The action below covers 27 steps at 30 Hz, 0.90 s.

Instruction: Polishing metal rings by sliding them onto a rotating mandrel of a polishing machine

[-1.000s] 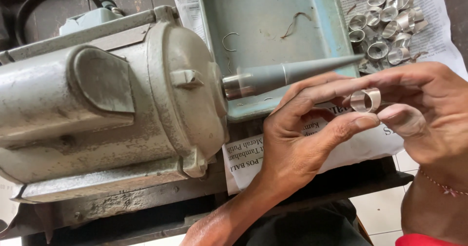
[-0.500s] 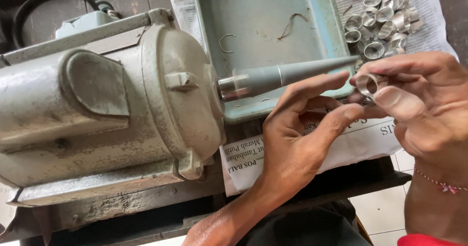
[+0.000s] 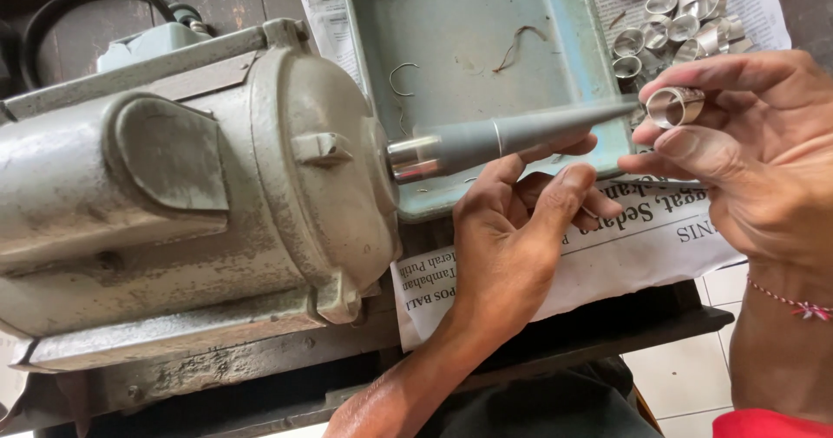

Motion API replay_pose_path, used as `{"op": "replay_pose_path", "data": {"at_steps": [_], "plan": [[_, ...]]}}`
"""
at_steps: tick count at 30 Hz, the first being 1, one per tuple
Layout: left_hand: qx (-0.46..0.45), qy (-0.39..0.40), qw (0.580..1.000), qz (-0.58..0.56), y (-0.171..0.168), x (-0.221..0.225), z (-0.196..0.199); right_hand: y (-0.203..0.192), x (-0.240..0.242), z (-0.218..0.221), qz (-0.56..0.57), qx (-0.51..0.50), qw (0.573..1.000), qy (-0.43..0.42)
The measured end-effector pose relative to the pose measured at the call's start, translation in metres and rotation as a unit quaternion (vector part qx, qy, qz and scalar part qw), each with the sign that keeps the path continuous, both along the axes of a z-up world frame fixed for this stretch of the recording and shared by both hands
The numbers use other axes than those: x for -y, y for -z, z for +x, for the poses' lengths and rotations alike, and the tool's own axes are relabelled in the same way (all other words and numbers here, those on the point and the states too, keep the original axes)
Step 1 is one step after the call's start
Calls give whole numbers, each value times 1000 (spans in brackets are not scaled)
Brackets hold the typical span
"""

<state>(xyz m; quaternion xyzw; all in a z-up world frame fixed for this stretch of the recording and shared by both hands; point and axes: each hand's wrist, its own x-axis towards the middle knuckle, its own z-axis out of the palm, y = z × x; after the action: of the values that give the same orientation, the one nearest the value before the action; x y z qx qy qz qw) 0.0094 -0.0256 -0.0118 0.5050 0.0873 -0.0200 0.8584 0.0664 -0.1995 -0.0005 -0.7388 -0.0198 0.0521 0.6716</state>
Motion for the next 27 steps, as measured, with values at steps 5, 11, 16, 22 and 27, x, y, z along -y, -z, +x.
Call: {"op": "replay_pose_path", "data": {"at_steps": [5, 11, 16, 22, 27], "plan": [[-4, 5, 1000, 2, -3, -5, 1, -4, -9, 4, -39, 20, 999, -10], [-7, 15, 999, -32, -4, -12, -1, -6, -20, 1, -69, 46, 996, -42], [-22, 15, 997, -74, -4, -17, -4, -11, -30, -1, -161, 105, 978, -86], [6, 10, 990, -141, 4, -23, -6, 3, -30, -1, -155, 188, 963, -117], [5, -6, 992, -127, 6, -22, -5, 7, -34, -1, -166, 220, 952, -136]]}}
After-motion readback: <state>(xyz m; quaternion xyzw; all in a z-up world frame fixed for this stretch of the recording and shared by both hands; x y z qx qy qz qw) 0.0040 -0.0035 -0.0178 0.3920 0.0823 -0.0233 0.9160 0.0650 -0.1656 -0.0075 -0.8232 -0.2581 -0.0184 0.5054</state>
